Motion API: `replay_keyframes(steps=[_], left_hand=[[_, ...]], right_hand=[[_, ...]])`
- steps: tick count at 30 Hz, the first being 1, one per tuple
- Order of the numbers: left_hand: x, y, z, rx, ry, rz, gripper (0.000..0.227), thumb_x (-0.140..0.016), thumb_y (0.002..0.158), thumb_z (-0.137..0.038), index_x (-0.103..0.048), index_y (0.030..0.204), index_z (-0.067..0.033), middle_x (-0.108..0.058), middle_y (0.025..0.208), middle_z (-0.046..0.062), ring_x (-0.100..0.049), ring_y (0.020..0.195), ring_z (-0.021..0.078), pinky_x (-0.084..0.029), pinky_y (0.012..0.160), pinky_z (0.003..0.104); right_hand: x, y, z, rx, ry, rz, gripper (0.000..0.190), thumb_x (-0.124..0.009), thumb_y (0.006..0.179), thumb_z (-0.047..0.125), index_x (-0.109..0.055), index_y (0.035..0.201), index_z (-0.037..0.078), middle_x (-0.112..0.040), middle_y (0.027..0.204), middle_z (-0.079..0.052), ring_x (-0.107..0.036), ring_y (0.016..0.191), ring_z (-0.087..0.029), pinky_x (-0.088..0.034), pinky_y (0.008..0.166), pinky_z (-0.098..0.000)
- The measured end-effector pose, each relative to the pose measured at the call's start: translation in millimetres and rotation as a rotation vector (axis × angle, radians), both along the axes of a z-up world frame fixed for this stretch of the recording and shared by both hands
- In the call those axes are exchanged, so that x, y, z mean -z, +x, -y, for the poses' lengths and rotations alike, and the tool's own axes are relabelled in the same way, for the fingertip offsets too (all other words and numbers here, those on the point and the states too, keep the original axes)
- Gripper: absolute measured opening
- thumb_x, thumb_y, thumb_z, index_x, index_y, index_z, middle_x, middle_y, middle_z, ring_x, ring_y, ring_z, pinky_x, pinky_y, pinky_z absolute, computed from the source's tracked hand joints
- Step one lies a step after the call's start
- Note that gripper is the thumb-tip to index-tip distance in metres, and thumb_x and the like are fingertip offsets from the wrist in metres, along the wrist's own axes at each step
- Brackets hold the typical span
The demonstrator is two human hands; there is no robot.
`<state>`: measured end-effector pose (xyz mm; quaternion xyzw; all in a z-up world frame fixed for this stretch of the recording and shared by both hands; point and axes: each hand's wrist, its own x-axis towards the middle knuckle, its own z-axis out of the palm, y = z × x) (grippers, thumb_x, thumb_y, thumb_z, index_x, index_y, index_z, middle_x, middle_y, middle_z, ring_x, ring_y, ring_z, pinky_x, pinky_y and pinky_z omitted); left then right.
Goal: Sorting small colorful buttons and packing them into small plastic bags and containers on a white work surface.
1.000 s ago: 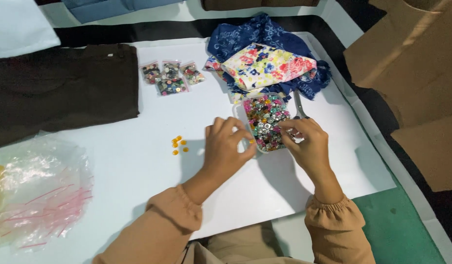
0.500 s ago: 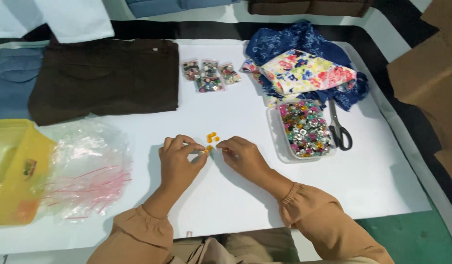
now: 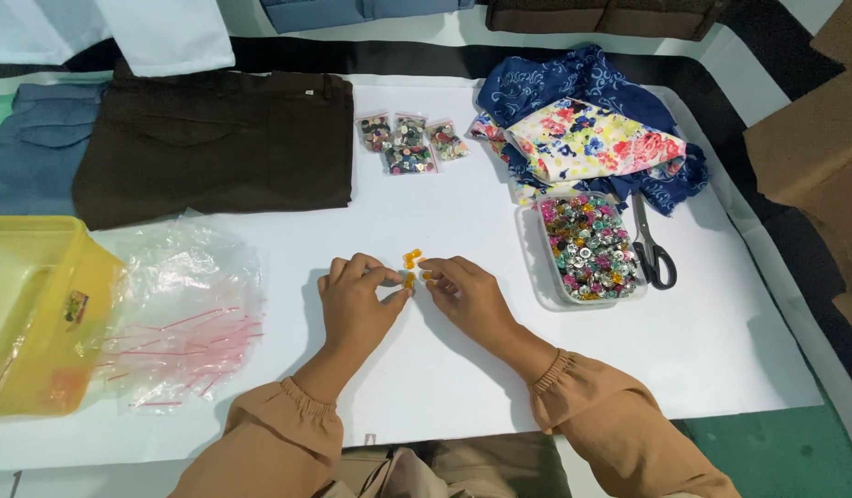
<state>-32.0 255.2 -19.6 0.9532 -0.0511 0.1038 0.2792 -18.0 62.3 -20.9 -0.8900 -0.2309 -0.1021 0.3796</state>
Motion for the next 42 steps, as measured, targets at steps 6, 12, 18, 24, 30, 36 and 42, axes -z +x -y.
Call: replay_keyframes(steps=[6, 12, 18, 24, 30, 36, 42], left_hand=[[-7, -2, 2, 0.013, -0.008, -0.075, 0.014, -0.081, 0.085, -0.027, -0.079, 0.096, -0.0181, -0.061, 0.100, -0.001, -0.054, 0.102, 0.0184, -0.040, 0.092, 0.045], [-11, -4, 2, 0.005, -0.008, -0.116, 0.016, -0.081, 0.086, -0.028, -0.079, 0.100, -0.0191, -0.062, 0.102, 0.000, -0.054, 0.104, 0.0183, -0.040, 0.093, 0.045], [-10, -3, 2, 0.016, -0.033, -0.129, 0.017, -0.081, 0.086, -0.026, -0.079, 0.101, -0.0174, -0.063, 0.102, 0.001, -0.054, 0.104, 0.0189, -0.038, 0.093, 0.046], [-5, -5, -6, 0.028, -0.129, -0.004, 0.018, -0.083, 0.082, -0.024, -0.079, 0.098, -0.0172, -0.062, 0.101, -0.001, -0.055, 0.103, 0.0220, -0.039, 0.094, 0.049], [-19, -35, -49, -0.052, -0.217, 0.415, 0.020, -0.085, 0.079, -0.017, -0.076, 0.096, -0.0223, -0.063, 0.103, -0.005, -0.061, 0.097, 0.0210, -0.045, 0.085, 0.040], [-32, -74, -150, -0.271, 0.169, 0.786, 0.024, -0.085, 0.081, -0.013, -0.077, 0.101, -0.0239, -0.066, 0.106, -0.004, -0.060, 0.090, 0.0209, -0.046, 0.084, 0.037], [-26, -95, -222, -0.246, 0.061, 0.642, 0.036, -0.084, 0.078, -0.006, -0.079, 0.111, -0.0199, -0.069, 0.112, 0.000, -0.066, 0.100, 0.0253, -0.049, 0.091, 0.039]], right_hand=[[4, 4, 6, 0.026, 0.088, 0.046, 0.038, -0.077, 0.081, -0.004, -0.072, 0.116, 0.009, -0.072, 0.090, -0.010, -0.074, 0.084, -0.022, -0.065, 0.071, -0.0303], [7, 11, 15, 0.079, 0.134, -0.004, 0.036, -0.076, 0.082, -0.005, -0.074, 0.114, 0.010, -0.073, 0.088, -0.009, -0.073, 0.081, -0.019, -0.065, 0.072, -0.0292], [10, 7, 7, 0.037, 0.125, -0.065, 0.036, -0.075, 0.081, -0.007, -0.074, 0.114, 0.006, -0.074, 0.087, -0.013, -0.073, 0.080, -0.022, -0.065, 0.071, -0.0320], [-1, 11, 14, 0.106, 0.170, 0.037, 0.030, -0.076, 0.084, -0.005, -0.075, 0.111, 0.007, -0.073, 0.086, -0.011, -0.073, 0.080, -0.023, -0.065, 0.070, -0.0332], [-14, 1, -3, 0.091, 0.112, 0.268, 0.027, -0.073, 0.085, -0.007, -0.075, 0.107, 0.007, -0.071, 0.084, -0.008, -0.072, 0.076, -0.022, -0.064, 0.066, -0.0314], [-21, -8, -71, -0.172, 0.086, 0.544, 0.028, -0.073, 0.081, -0.008, -0.075, 0.103, 0.009, -0.069, 0.087, -0.006, -0.067, 0.078, -0.022, -0.061, 0.071, -0.0325], [-35, -20, -161, -0.395, 0.101, 0.544, 0.024, -0.074, 0.080, -0.007, -0.074, 0.101, 0.005, -0.069, 0.087, -0.012, -0.065, 0.077, -0.025, -0.057, 0.072, -0.0321]])
